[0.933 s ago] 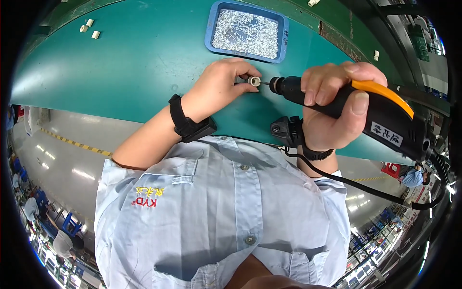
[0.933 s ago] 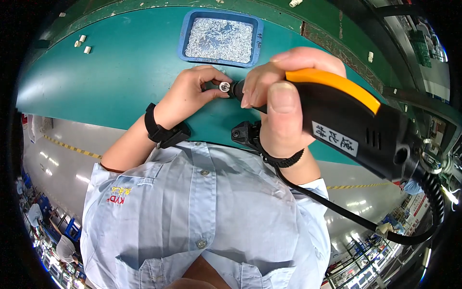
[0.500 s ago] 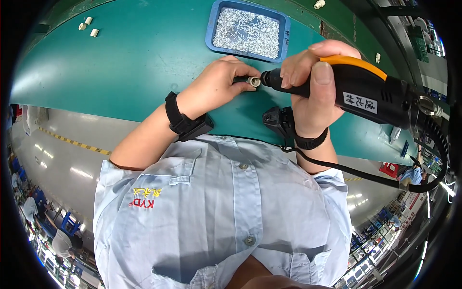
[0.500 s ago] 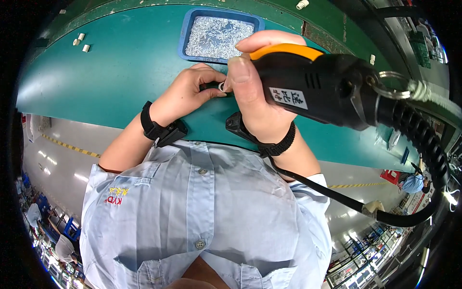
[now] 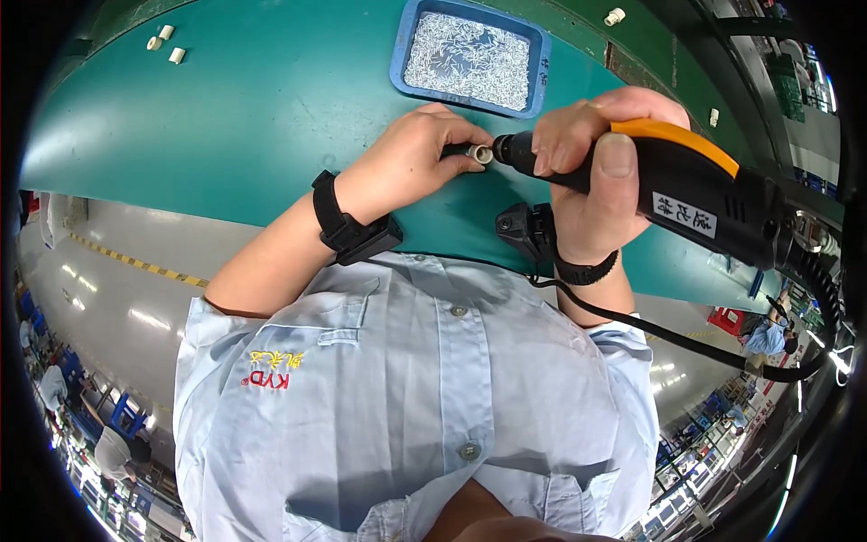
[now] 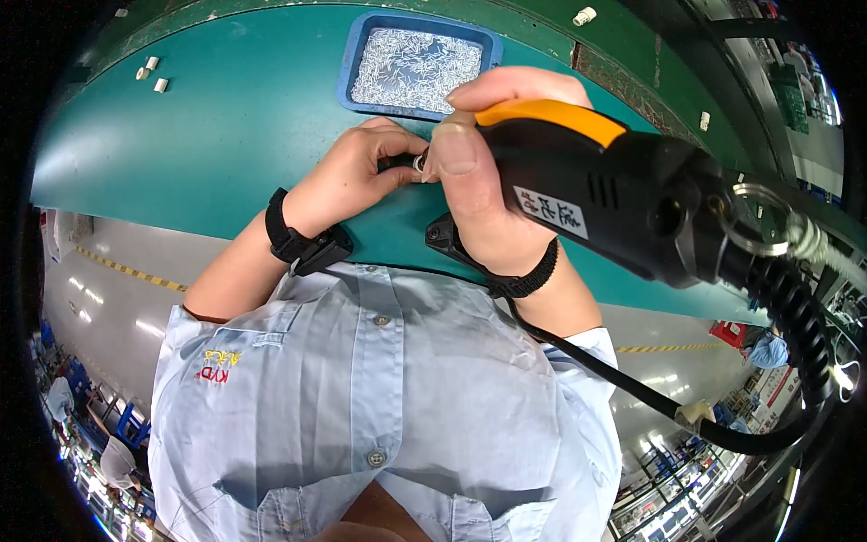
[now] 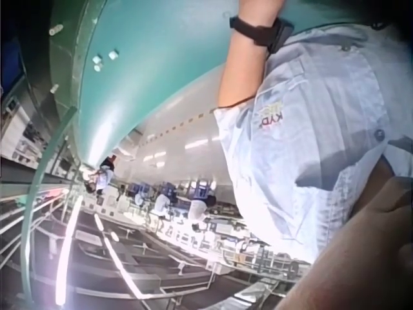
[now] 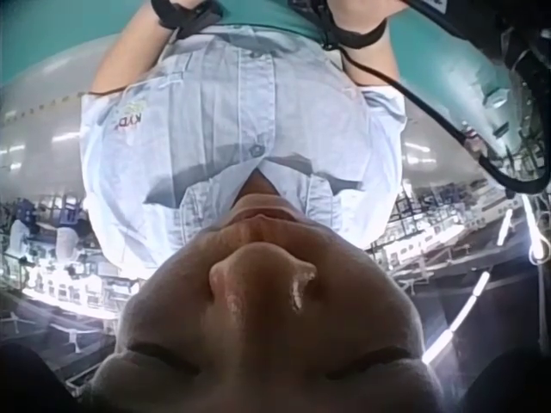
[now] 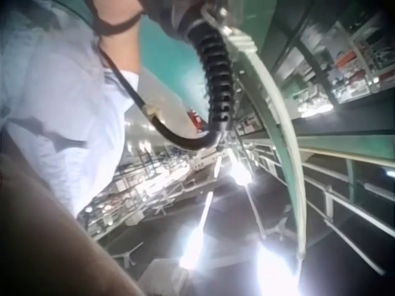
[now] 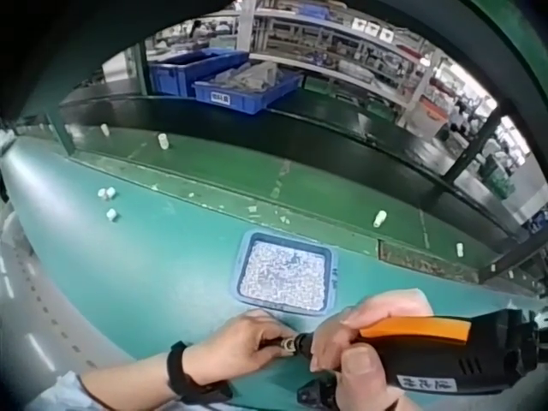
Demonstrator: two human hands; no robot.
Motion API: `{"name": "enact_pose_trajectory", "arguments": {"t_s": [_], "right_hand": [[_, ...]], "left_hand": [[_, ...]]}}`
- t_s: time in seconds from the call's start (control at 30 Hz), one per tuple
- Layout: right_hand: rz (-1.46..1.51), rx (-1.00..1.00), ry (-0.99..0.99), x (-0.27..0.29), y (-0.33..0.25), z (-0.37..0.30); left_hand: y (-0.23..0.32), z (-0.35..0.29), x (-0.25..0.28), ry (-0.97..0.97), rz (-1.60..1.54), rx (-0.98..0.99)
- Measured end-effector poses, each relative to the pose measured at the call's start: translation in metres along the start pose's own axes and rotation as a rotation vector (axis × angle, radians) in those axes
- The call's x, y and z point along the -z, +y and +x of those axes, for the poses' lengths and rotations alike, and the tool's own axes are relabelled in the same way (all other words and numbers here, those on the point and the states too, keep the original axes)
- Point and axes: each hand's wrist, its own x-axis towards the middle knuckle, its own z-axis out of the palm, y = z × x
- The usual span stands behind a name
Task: The person picks up a white plastic component, places it on the work surface, and inserts a small metal pin from a tray into it by hand. They then use a power screwdriver to secure the pin into the component before setting the finished piece aside.
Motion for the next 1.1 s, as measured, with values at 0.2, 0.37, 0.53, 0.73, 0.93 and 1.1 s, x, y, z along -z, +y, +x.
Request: {"name": "enact_pose_trajectory", "arguments": {"t_s": [0.2, 0.37, 0.53, 0.73, 0.93, 1.1], "right_hand": [[0.026, 0.013, 0.010, -0.001, 0.002, -0.002], [0.042, 0.044, 0.004, -0.001, 0.008, -0.004], [0.034, 0.027, 0.010, -0.004, 0.011, -0.006], [-0.007, 0.005, -0.040, -0.003, 0.015, -0.002], [0.019, -0.017, -0.015, -0.001, 0.009, 0.001], [0.362, 0.230, 0.036, 0.031, -0.025, -0.009]], "left_hand": [[-0.002, 0.002, -0.001, 0.009, -0.005, -0.003], [-0.005, 0.000, -0.001, 0.021, -0.010, -0.017], [-0.006, -0.001, 0.000, 0.003, 0.011, -0.020], [-0.005, 0.000, 0.000, 0.008, 0.026, -0.003], [-0.002, 0.001, -0.002, -0.022, 0.072, -0.055], [0.020, 0.021, 0.023, 0.036, 0.112, -0.132]]}}
